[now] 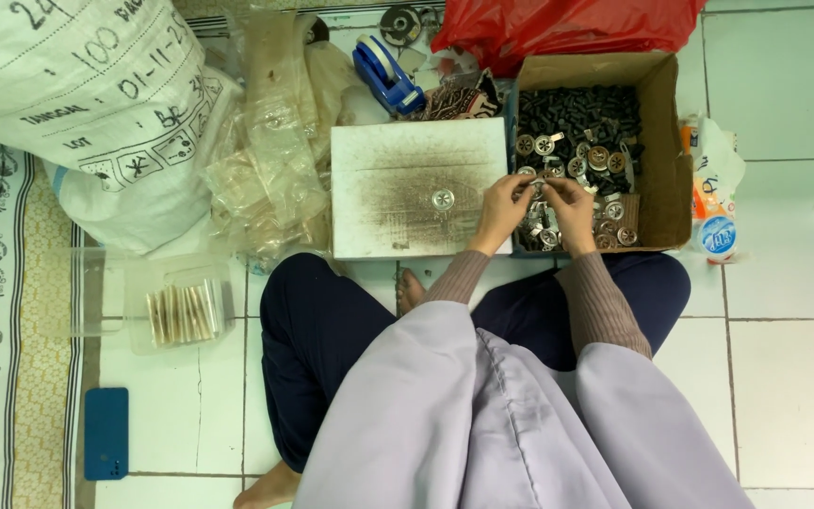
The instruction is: The person picks up circular metal objects from a box by hand and places them into a small plastic bag, then puts the bag into a container.
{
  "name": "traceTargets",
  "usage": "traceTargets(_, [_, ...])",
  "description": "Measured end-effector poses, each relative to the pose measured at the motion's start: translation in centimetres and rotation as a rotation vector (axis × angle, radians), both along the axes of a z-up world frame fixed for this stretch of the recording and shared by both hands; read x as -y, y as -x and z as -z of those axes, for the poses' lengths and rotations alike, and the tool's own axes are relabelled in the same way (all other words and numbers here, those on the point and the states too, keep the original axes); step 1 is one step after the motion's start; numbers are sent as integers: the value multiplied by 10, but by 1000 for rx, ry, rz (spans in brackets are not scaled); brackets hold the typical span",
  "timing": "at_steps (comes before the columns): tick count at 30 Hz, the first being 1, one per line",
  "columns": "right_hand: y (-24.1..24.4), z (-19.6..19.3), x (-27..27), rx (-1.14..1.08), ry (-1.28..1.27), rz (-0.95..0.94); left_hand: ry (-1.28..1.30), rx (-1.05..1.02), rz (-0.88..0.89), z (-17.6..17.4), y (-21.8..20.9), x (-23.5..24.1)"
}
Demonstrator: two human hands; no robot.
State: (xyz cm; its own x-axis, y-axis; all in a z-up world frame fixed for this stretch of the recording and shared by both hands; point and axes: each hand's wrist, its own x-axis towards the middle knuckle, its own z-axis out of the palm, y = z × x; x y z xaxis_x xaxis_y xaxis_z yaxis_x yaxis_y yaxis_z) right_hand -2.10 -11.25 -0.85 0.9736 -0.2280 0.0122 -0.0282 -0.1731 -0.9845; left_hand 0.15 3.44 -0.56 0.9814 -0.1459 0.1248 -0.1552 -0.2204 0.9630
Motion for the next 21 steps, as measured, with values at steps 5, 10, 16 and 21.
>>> traceTargets(5, [-10, -32, -77, 69, 134, -114, -83, 33, -138, -9, 4, -74])
traceTargets(10, [-15, -23, -129, 88, 317, -255, -295, 77, -238, -25, 19, -134])
traceTargets(16, [-12, 34, -141, 345, 1036, -107, -590, 169, -207, 1, 36, -149])
traceTargets(21, [-6, 43, -142, 468, 1084, -27, -691, 227, -209, 34, 33, -146])
